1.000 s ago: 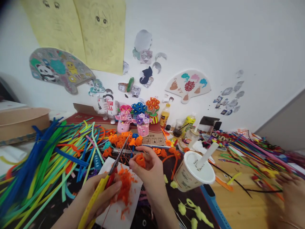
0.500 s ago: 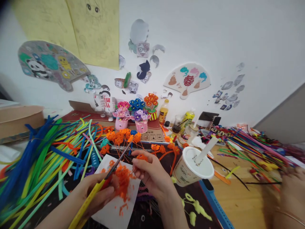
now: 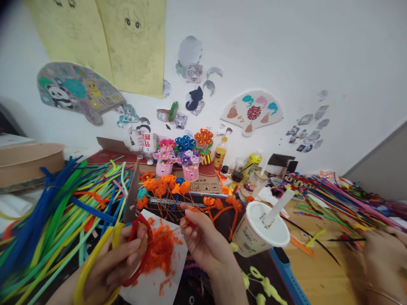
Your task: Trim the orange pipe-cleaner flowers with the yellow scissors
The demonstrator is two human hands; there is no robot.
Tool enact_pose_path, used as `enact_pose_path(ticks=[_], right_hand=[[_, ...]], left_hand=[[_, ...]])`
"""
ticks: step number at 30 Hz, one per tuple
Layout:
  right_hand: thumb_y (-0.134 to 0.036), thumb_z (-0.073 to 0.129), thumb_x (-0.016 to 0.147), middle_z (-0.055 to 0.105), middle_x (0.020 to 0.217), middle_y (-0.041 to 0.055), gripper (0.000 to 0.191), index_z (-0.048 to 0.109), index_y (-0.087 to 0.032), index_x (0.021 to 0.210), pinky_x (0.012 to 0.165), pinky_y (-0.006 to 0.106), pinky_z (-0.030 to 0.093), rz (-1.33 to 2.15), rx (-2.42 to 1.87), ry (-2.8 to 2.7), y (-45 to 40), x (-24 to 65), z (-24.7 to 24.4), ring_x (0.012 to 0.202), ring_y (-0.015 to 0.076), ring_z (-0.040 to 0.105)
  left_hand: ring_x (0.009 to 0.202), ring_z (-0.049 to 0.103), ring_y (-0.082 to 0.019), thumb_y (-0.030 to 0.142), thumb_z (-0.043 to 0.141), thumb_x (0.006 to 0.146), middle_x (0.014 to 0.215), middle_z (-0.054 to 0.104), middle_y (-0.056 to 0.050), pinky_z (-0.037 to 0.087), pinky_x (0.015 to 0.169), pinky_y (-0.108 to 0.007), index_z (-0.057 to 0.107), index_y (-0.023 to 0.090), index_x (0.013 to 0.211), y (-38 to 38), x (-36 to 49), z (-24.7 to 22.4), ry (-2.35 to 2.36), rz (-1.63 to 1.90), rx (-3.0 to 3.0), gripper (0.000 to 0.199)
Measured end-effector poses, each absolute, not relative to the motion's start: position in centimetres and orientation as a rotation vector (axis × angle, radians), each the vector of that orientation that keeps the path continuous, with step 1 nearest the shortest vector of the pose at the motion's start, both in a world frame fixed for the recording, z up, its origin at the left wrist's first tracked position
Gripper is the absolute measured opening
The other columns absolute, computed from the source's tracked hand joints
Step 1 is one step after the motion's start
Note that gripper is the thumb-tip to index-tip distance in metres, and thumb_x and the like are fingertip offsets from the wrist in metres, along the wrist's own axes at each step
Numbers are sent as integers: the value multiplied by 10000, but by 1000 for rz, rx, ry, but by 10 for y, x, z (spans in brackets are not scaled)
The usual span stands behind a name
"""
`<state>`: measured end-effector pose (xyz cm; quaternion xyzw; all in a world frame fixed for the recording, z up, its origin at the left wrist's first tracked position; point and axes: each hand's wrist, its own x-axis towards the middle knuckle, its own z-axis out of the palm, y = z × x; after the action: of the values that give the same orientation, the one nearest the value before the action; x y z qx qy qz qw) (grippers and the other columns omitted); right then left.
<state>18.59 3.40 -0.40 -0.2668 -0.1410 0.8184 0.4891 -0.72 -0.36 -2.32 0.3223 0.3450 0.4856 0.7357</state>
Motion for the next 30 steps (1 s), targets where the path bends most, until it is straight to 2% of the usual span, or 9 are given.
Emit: enact_pose_path(ticks=[5, 11, 13, 17, 19, 23, 26, 30], right_hand=[[-124, 839, 625, 663, 597, 9, 287, 729, -86, 888, 440, 49, 478, 1934, -640, -343, 35, 186, -6, 473, 35, 587], [-56, 856, 555, 735, 791, 41, 362, 737, -158, 881, 710, 125, 553, 1792, -606, -434, 30, 179, 0, 717, 94, 682], [-58, 865, 530, 731, 813, 23, 367, 738, -178, 853, 735, 133, 549, 1761, -582, -452, 27, 173, 1, 734, 95, 675], [-133, 893, 512, 713, 808, 0, 386, 739, -214, 856, 723, 150, 541, 1712, -569, -452, 20, 161, -1, 710, 91, 646], [-198, 887, 553, 699, 793, 3, 334, 742, -213, 854, 699, 173, 538, 1681, -595, -482, 19, 156, -3, 691, 98, 630], [-297, 852, 627, 646, 705, -4, 190, 733, -183, 720, 604, 182, 492, 1521, -660, -649, 21, 155, -6, 613, 90, 562], [-299, 863, 600, 625, 634, -12, 221, 721, -163, 701, 554, 188, 454, 1417, -760, -790, 25, 162, -7, 561, 86, 527], [-269, 862, 587, 620, 541, -7, 228, 675, -148, 634, 482, 207, 414, 1449, -830, -958, 28, 171, -4, 486, 100, 534]], left_hand=[[290, 230, 44, 379, 831, 615, 471, 549, 90, 218, 299, -75, 608, 176, 705, -1, -4, -18, 713, 1106, 656, 315], [271, 231, 60, 349, 883, 529, 425, 529, 95, 231, 293, -57, 626, 150, 637, -5, -3, -11, 748, 1146, 569, 342], [272, 236, 55, 329, 872, 553, 435, 539, 95, 242, 292, -60, 648, 160, 665, -4, -3, -10, 677, 1141, 567, 302], [288, 212, 50, 299, 808, 662, 479, 544, 100, 264, 311, -64, 651, 189, 727, -3, -7, -13, 574, 1124, 595, 203], [292, 188, 46, 310, 789, 679, 478, 529, 102, 247, 309, -68, 631, 184, 725, -4, -8, -15, 570, 1120, 619, 208], [302, 159, 39, 323, 755, 701, 477, 497, 103, 214, 313, -77, 594, 178, 734, -5, -8, -17, 598, 1107, 658, 219], [302, 147, 38, 325, 745, 705, 477, 491, 105, 202, 315, -83, 579, 182, 737, -5, -7, -16, 609, 1105, 667, 221], [285, 163, 37, 322, 765, 680, 465, 503, 105, 192, 301, -90, 582, 180, 718, -3, -8, -13, 620, 1098, 640, 235]])
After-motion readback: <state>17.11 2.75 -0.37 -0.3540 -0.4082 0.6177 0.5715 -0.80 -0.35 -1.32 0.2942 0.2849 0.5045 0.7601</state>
